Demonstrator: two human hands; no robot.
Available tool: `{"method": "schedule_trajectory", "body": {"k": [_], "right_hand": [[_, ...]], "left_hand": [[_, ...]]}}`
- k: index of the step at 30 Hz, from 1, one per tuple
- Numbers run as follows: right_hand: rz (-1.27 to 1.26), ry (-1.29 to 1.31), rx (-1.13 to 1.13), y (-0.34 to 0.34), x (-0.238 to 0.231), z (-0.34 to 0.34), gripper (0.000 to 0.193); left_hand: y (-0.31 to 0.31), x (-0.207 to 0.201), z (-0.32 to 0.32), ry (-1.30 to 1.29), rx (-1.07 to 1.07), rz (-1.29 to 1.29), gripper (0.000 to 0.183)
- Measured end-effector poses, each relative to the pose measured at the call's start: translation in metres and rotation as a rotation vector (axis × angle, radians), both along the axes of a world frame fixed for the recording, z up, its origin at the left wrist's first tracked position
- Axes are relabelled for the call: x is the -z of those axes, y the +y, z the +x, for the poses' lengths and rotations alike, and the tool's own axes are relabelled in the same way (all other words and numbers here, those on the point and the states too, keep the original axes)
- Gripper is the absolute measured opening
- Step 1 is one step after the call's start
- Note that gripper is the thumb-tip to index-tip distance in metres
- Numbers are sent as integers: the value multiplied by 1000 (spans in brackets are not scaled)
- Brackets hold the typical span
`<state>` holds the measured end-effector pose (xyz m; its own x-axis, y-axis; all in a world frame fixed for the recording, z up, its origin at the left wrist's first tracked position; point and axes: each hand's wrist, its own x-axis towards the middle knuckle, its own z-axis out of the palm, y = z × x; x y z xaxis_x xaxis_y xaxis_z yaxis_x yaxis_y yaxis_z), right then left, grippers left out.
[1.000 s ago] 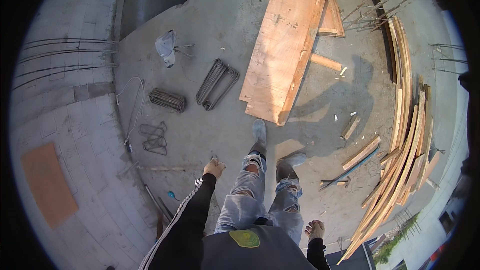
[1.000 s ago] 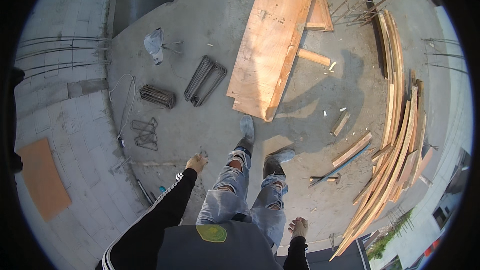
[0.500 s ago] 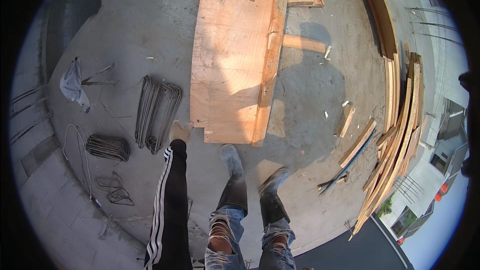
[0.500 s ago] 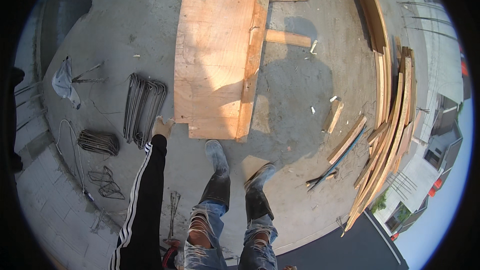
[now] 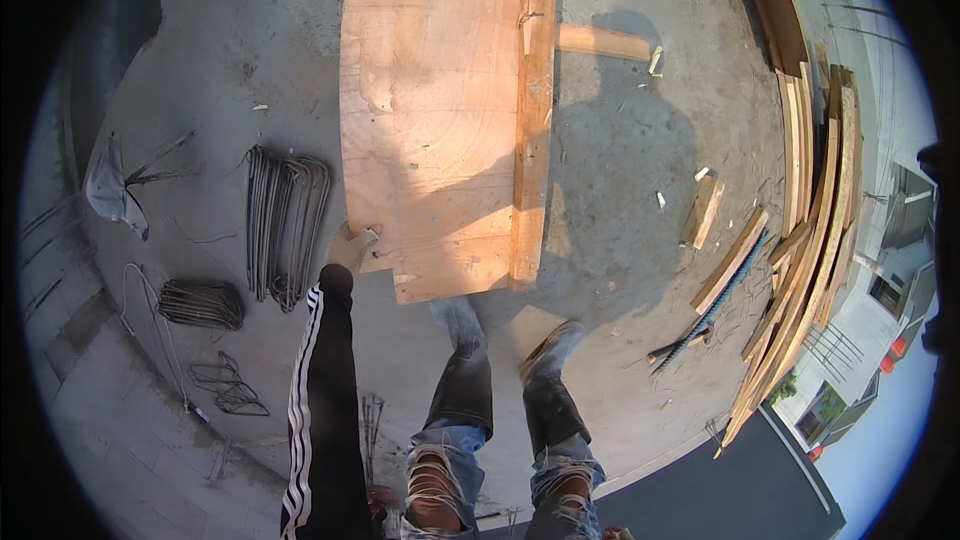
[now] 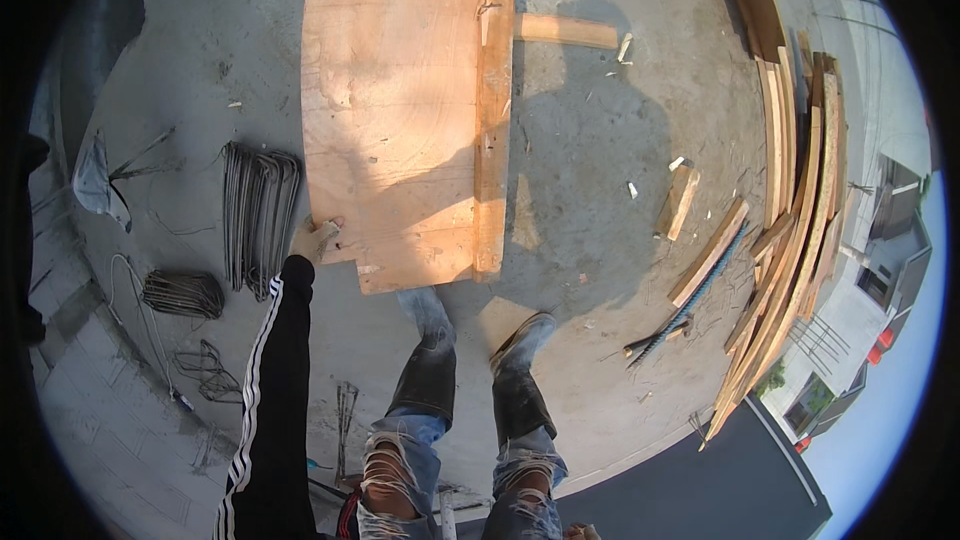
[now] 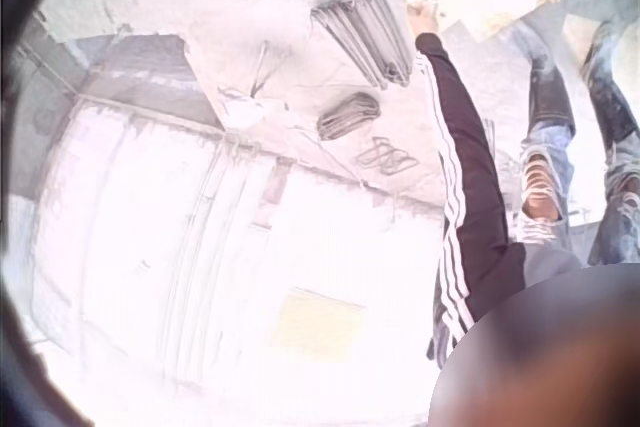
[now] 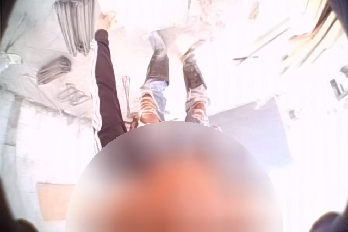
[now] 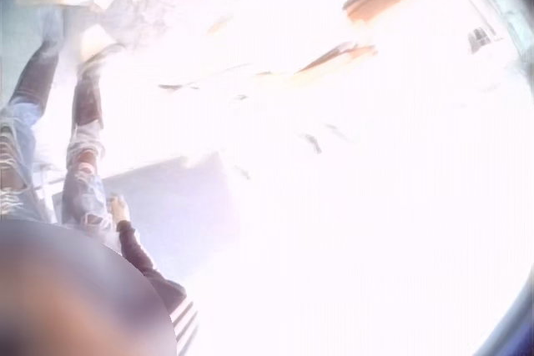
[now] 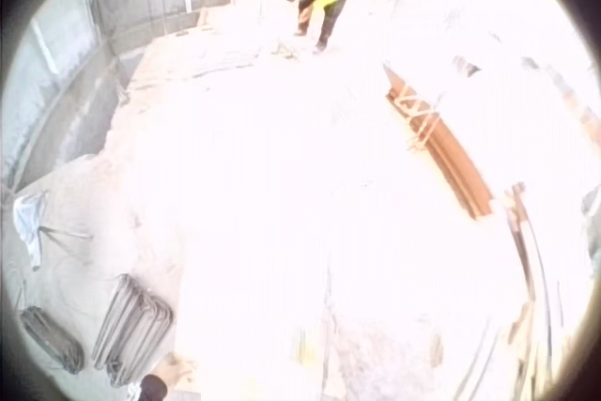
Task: The person assembles a small wooden frame by positioning planks and nailing them together with a hammer. They then use a blue pry bar to adjust the frame and move a large plywood sheet nearby.
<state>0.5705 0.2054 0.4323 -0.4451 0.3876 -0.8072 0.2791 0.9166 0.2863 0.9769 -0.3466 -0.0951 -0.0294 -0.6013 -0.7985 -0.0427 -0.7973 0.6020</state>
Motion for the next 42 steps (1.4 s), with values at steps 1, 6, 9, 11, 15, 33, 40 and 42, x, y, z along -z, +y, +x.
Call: {"method": "schedule_trajectory", "body": {"k": [1, 6, 9, 11, 15, 33, 40, 42], "right_hand": [[-17, 6, 21, -1, 2, -1, 26], [-325, 14, 29, -10, 41, -12, 32], [-583, -31, 57, -60, 78, -28, 44], [-728, 42, -46, -116, 87, -42, 37], [-996, 18, -179, -236, 88, -53, 47], [-1099, -170, 309, -269, 302, -61, 30], [-980, 94, -618, -275, 367, -48, 23], [-1039, -47, 45, -283, 351, -49, 26]], "left_hand": [[-2, -35, -5, -12, 76, 5, 31], [4, -213, -79, -330, 493, -113, 35], [19, -290, -176, -616, 872, -257, 37], [35, -323, -254, -665, 860, -351, 36], [64, -346, -365, -731, 778, -342, 43], [87, -316, -431, -665, 860, -109, 40], [85, -299, -439, -594, 857, -191, 40], [84, -291, -442, -556, 842, -200, 40]]}}
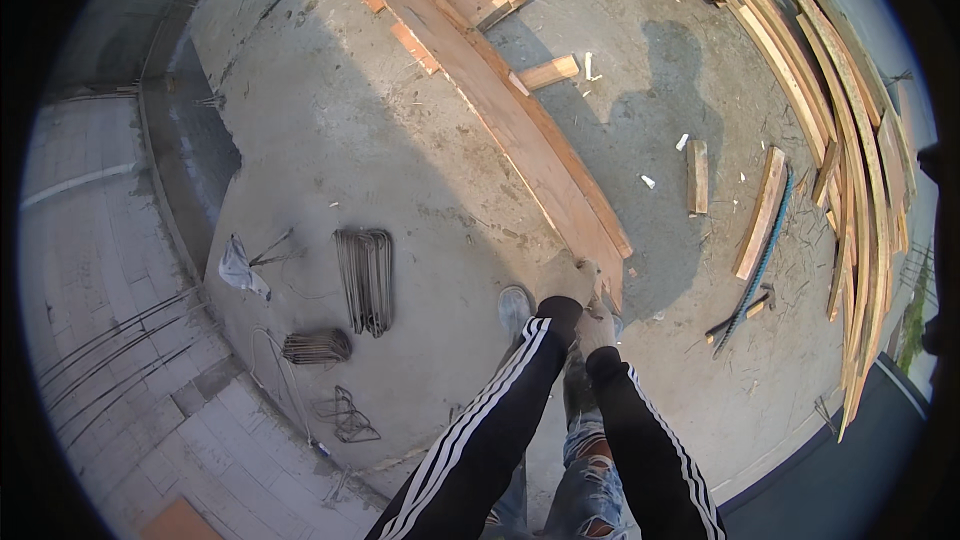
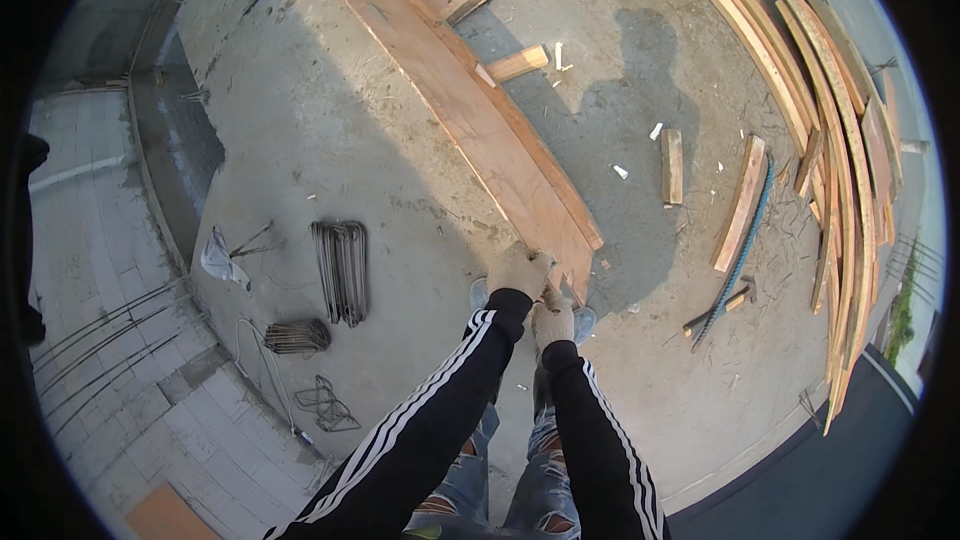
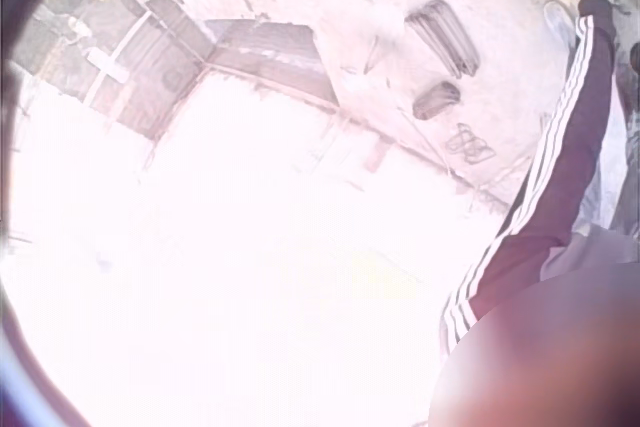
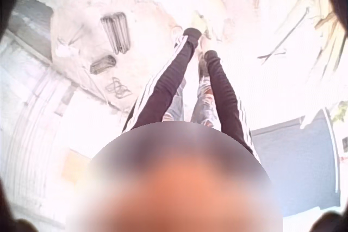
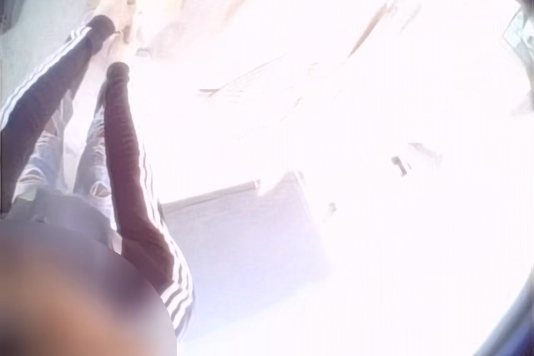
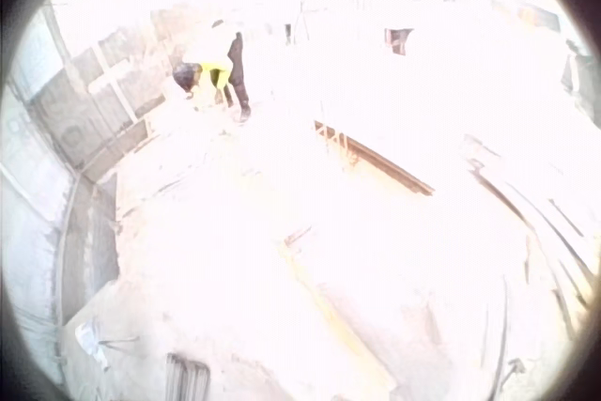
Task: The person assembles a small wooden frame by positioning planks and nailing them together with a hammer. They then use a blue pry bar to adjust the frame and move a large plywood sheet nearby.
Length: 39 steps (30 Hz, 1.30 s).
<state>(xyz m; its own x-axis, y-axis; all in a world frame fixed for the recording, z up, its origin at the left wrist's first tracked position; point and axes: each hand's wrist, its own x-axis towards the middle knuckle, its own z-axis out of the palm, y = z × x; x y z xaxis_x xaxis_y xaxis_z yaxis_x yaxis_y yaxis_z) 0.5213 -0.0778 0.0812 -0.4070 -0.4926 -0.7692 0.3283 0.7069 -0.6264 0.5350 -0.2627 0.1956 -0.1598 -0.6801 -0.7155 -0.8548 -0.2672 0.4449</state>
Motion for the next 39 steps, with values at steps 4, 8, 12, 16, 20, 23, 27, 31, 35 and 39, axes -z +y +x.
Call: {"method": "schedule_trajectory", "body": {"k": [4, 8, 12, 16, 20, 23, 27, 31, 35, 39], "right_hand": [[-143, -715, 1053, -16, -74, -4, 42], [-268, -811, 1196, -46, -105, -9, 46], [-445, -801, 1103, -74, -84, -10, 39], [-251, -693, 1117, -68, -78, -8, 36], [-152, -734, 1184, -24, -100, -11, 32], [-202, -735, 1134, 34, -118, -30, 33], [-224, -729, 1177, 134, -141, -72, 37], [-114, -605, 1135, 213, -142, -120, 33], [-75, -754, 1280, 220, -112, -159, 22], [76, -553, 1299, 197, -71, -178, 13]], "left_hand": [[1, -1, 0, 22, -28, 76, 41], [0, -19, -1, -8, 5, 54, 42], [-6, -34, -6, -102, 90, -31, 41], [1, -49, -4, -139, 104, -50, 42], [40, -64, -1, -117, 132, -20, 39], [92, -73, -17, -97, 139, 52, 39], [177, -87, -52, -56, 182, 246, 41], [255, -107, -82, 171, 94, 236, 49], [250, -90, -86, 341, 93, 354, 56], [175, -68, -58, 257, 82, 107, 49]]}}
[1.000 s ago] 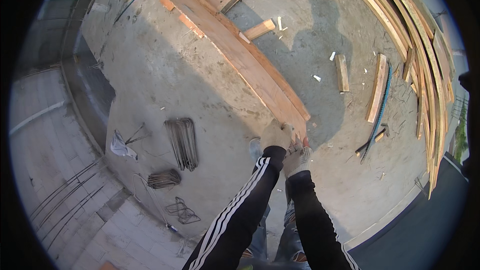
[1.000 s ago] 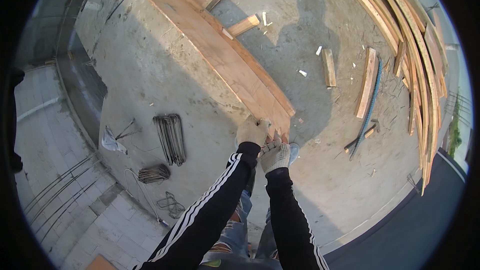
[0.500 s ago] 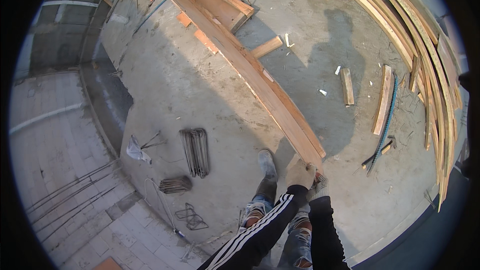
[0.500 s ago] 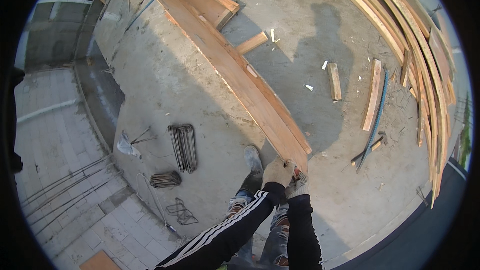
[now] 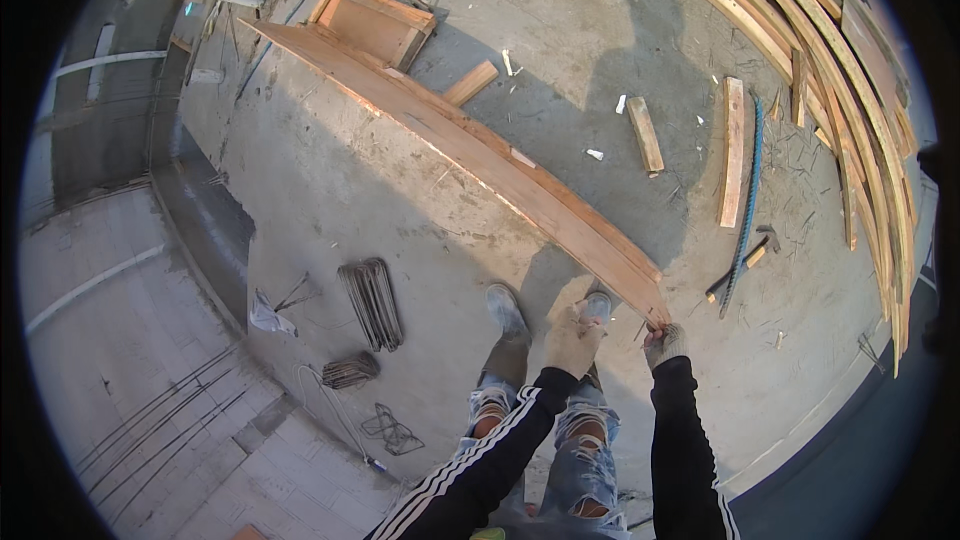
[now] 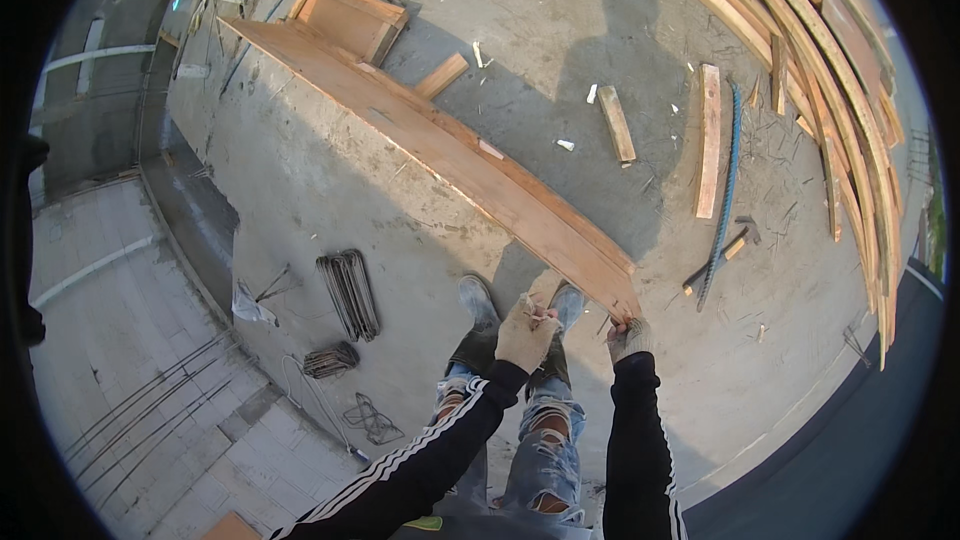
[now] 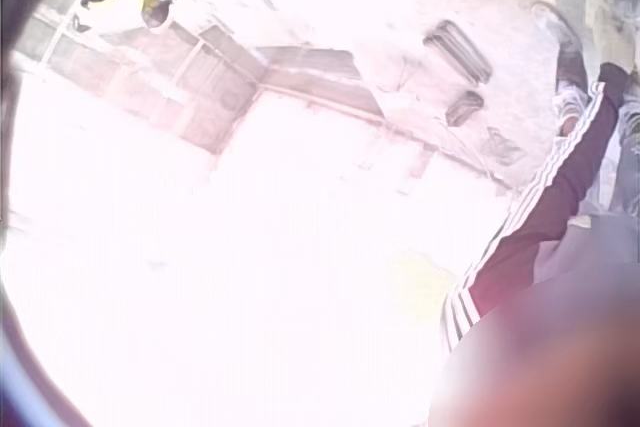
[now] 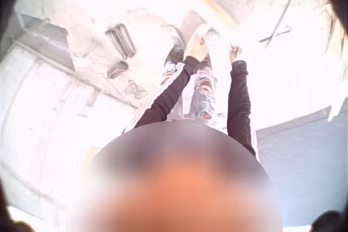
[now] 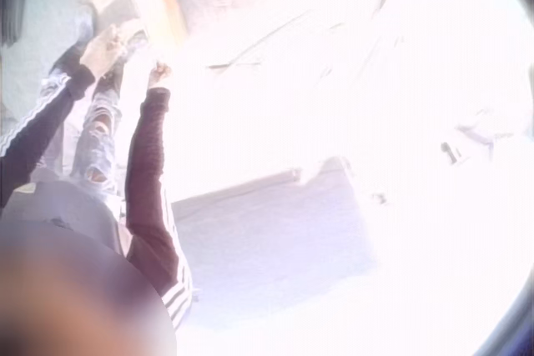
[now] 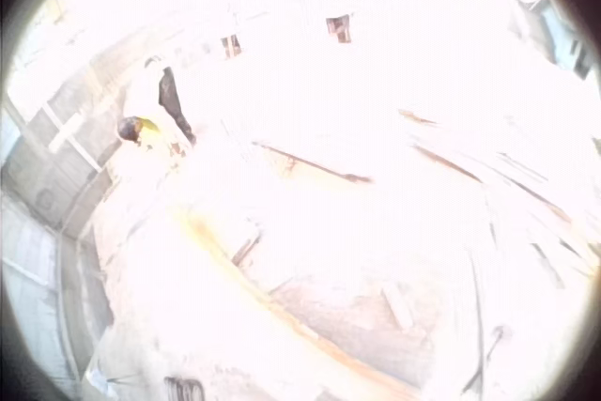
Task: The person assembles a small wooden frame by positioning planks and nailing them together with a hammer. They then use a blue pry bar to adjust the frame and move a large plywood sheet nearby.
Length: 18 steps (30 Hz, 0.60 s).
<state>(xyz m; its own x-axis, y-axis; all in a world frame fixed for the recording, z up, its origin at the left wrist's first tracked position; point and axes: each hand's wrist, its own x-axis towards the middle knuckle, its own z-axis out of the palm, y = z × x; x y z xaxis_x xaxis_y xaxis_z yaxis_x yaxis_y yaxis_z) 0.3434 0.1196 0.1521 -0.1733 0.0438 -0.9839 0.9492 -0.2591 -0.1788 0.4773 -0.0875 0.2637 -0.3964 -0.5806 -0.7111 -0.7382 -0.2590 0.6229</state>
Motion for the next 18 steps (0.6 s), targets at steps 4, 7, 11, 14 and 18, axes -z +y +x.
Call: {"method": "schedule_trajectory", "body": {"k": [4, 7, 11, 14, 18], "right_hand": [[1, 26, -70, 3, 20, -10, 14], [-39, 95, -46, 11, 19, -6, 17], [30, 124, -1, 1, -3, 16, 28], [78, 109, 83, -15, -20, 45, 38], [29, 214, -35, -35, -20, 77, 44]], "left_hand": [[-70, -14, 14, -54, 490, -553, 61], [-106, -3, -30, 147, 956, -999, 60], [-116, 29, -107, 48, 1606, -787, 42], [-115, 48, -135, -149, 1847, -483, 31], [-115, 60, -139, -144, 1898, -410, 26]]}}
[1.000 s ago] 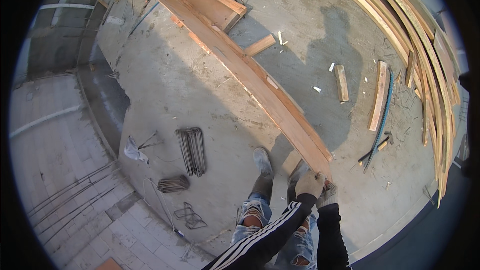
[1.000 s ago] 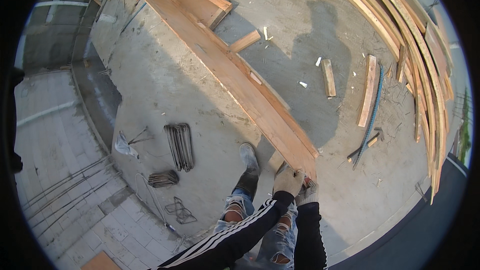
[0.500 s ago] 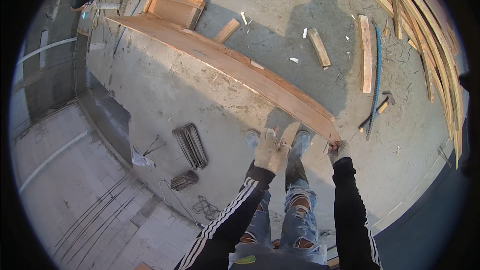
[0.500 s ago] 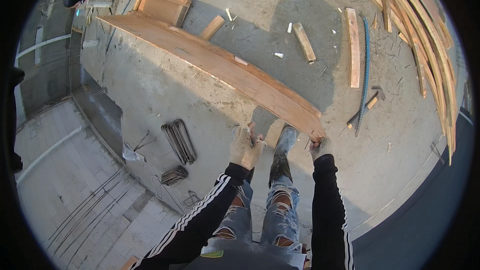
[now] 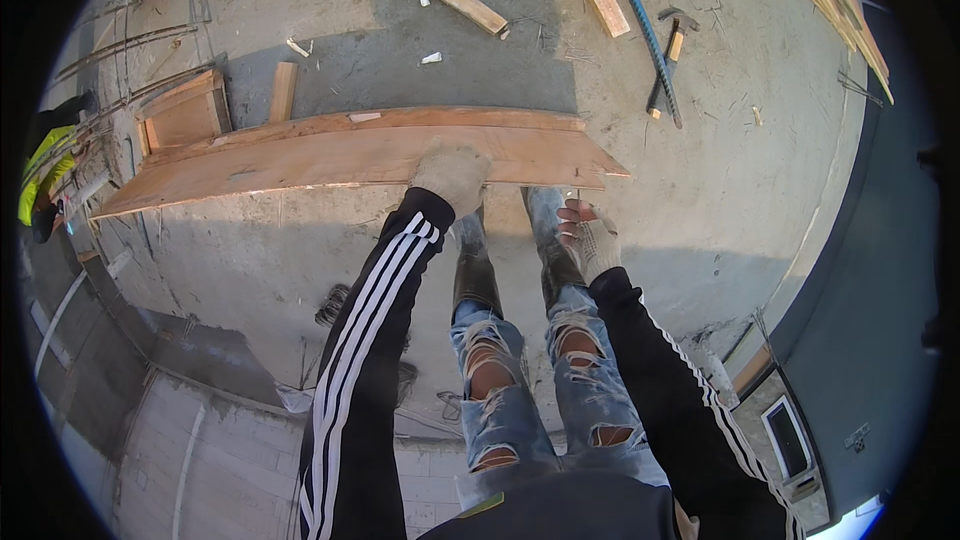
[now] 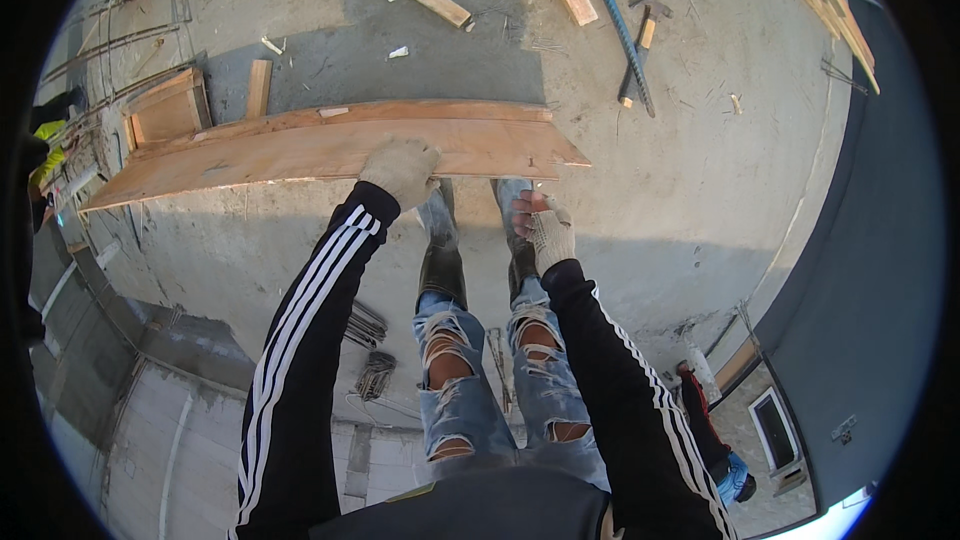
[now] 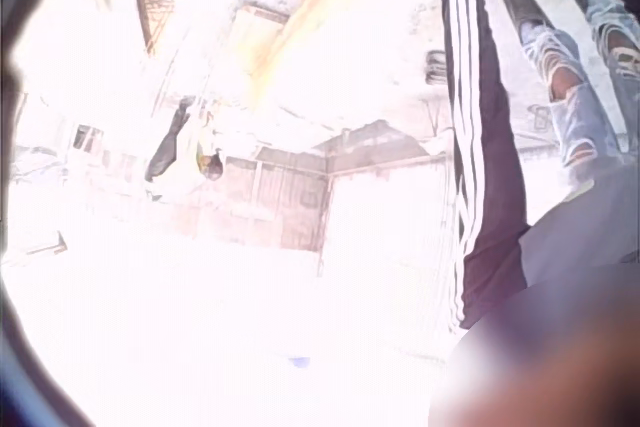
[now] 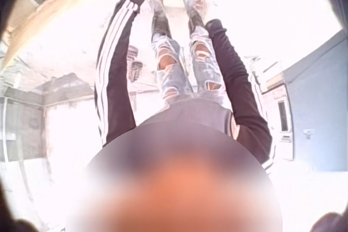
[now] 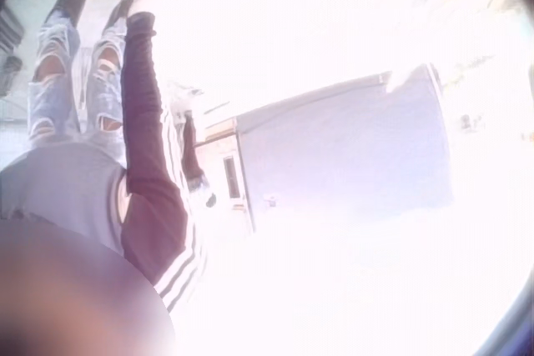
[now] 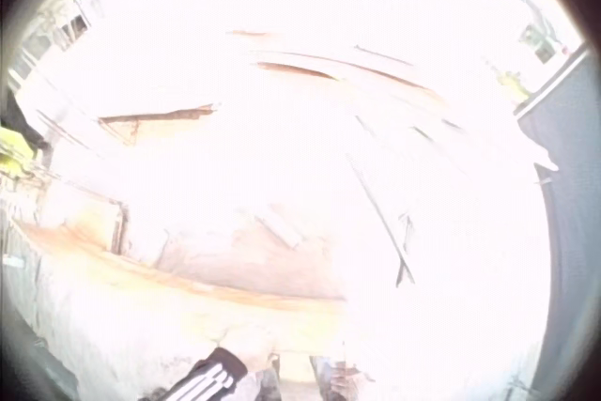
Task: The person assembles a small wooden frame by positioning planks and nailing them together with a hammer. They then use a blue pry bar to adjust the frame and move a large plywood sheet nearby.
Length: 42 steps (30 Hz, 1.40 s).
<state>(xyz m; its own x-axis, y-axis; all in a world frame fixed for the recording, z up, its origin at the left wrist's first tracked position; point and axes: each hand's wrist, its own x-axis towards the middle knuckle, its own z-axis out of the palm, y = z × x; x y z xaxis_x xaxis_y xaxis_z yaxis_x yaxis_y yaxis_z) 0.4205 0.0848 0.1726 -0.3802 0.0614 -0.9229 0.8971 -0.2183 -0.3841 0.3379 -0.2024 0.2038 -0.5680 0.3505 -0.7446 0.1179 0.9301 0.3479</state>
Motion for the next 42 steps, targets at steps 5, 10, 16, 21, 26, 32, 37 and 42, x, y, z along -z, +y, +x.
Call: {"method": "schedule_trajectory", "body": {"k": [5, 10, 16, 21, 26, 32, 37, 42], "right_hand": [[204, 234, -95, -23, 13, 15, 33], [283, 269, -134, -29, 9, 29, 35], [661, 508, -499, -17, 38, 31, 25], [629, 657, -441, -20, 54, 28, 22], [408, 422, -311, -14, 33, 24, 28], [376, 432, -154, -30, 23, 18, 24], [346, 432, -286, -25, 25, 6, 26], [524, 521, -409, -14, 31, -9, 32]], "left_hand": [[-5, 11, 1, 18, 33, 78, 28], [-6, 15, 12, 111, 32, 124, 24], [-6, 17, 5, 101, 97, 129, 32], [-4, 11, -6, 52, 126, 82, 34], [-4, 7, -6, 62, 141, 80, 36], [-4, 11, -5, 53, 125, 87, 35], [-4, 8, -9, 90, 117, 117, 24], [-4, 7, -22, 6, 138, 63, 38]]}}
